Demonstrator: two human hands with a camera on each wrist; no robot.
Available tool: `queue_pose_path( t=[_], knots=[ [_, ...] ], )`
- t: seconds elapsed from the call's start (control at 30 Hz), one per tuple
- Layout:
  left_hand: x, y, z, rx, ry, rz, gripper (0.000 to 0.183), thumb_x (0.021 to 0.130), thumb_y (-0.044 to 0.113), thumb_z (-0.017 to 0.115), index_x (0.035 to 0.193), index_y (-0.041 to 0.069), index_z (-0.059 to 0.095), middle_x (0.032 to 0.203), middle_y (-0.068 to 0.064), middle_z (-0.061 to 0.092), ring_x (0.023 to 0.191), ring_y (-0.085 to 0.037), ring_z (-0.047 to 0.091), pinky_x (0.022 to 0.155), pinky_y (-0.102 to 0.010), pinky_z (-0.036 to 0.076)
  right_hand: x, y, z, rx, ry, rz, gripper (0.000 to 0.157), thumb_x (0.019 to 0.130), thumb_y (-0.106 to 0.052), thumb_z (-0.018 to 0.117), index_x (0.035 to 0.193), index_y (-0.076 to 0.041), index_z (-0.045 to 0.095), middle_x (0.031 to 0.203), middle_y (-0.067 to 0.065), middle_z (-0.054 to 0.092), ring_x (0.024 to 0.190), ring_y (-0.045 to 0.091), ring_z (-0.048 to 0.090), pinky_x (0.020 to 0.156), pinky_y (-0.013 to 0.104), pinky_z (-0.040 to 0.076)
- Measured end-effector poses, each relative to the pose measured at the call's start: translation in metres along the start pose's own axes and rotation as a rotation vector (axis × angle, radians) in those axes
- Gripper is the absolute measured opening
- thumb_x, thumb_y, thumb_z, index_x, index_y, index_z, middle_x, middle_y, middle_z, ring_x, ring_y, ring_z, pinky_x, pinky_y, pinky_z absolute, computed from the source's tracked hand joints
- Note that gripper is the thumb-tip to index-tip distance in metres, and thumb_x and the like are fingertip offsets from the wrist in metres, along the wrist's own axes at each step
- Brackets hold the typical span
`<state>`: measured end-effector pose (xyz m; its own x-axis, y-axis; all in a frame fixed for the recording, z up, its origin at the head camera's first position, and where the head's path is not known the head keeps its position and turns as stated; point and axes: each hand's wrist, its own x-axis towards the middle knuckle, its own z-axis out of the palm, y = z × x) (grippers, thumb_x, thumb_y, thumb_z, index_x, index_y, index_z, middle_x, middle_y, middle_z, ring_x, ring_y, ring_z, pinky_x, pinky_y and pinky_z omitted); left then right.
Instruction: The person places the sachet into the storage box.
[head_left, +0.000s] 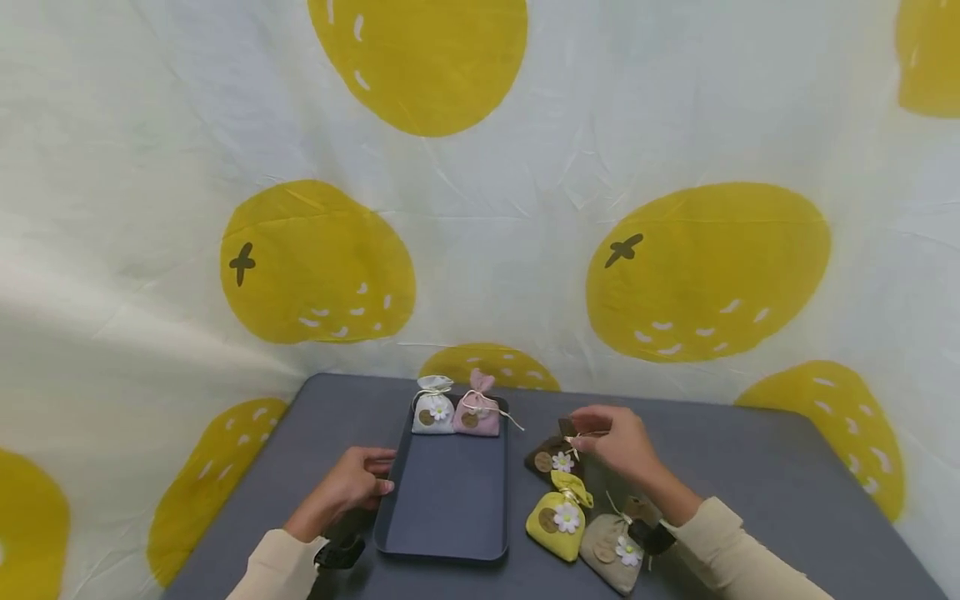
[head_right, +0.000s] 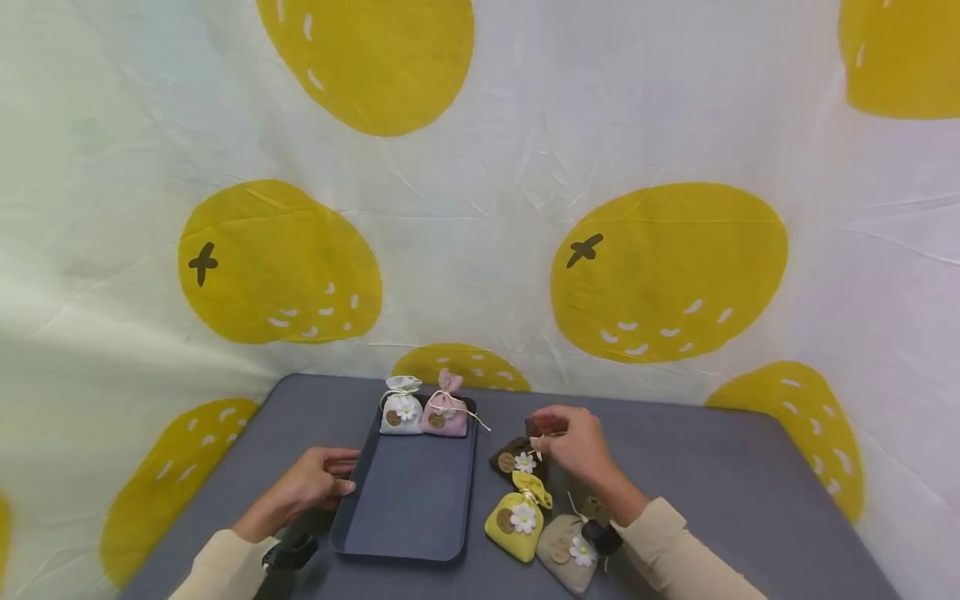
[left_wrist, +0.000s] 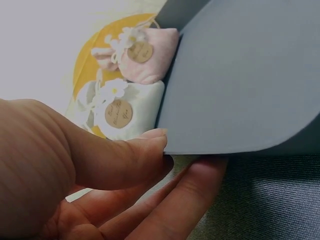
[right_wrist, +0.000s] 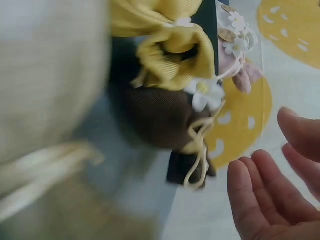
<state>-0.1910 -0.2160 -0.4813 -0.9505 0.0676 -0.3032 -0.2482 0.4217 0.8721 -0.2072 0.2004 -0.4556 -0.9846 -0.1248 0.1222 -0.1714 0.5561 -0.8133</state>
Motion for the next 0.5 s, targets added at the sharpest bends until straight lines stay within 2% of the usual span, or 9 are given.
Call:
queue_pose_path(
  t=[0.17,0.27,0.43,0.5],
  knots=[
    [0.0,-0.002,-0.002,-0.028,-0.021,0.0,0.061,0.086,-0.017,0.07,0.144,-0.011,0.054,0.132,-0.034,0.067,0.102,-0.035,0.076,0.075,-0.052,0.063,-0.039,0.01,-0.023,-0.04,0.018,0.121,0.04,0.088,-0.009,0.082,0.125,0.0,0.072,0.121,0.022,0.075,0.102,0.029,0.075,0.078,0.032,0.061],
    [0.0,-0.003,-0.004,-0.027,-0.027,0.0,0.061,0.086,-0.017,0.071,0.145,-0.011,0.054,0.133,-0.034,0.066,0.103,-0.034,0.076,0.075,-0.051,0.063,-0.059,0.016,-0.032,-0.098,0.055,0.192,0.038,0.085,-0.01,0.084,0.121,0.001,0.074,0.114,0.019,0.078,0.093,0.023,0.075,0.072,0.029,0.06],
    [0.001,-0.003,-0.005,-0.019,-0.038,-0.004,0.062,0.087,-0.015,0.071,0.146,-0.01,0.053,0.134,-0.034,0.065,0.105,-0.034,0.075,0.077,-0.052,0.063,-0.09,0.03,-0.039,-0.213,0.071,0.33,0.015,0.084,-0.018,0.084,0.093,-0.007,0.079,0.087,0.005,0.078,0.076,0.014,0.067,0.066,0.03,0.051],
    [0.001,-0.003,-0.005,-0.015,-0.047,-0.003,0.062,0.087,-0.015,0.071,0.146,-0.01,0.052,0.135,-0.034,0.065,0.106,-0.034,0.075,0.078,-0.052,0.063,-0.101,0.036,-0.04,-0.24,0.058,0.391,0.018,0.085,-0.027,0.084,0.083,-0.01,0.077,0.081,0.0,0.076,0.073,0.013,0.063,0.065,0.032,0.048]
  ],
)
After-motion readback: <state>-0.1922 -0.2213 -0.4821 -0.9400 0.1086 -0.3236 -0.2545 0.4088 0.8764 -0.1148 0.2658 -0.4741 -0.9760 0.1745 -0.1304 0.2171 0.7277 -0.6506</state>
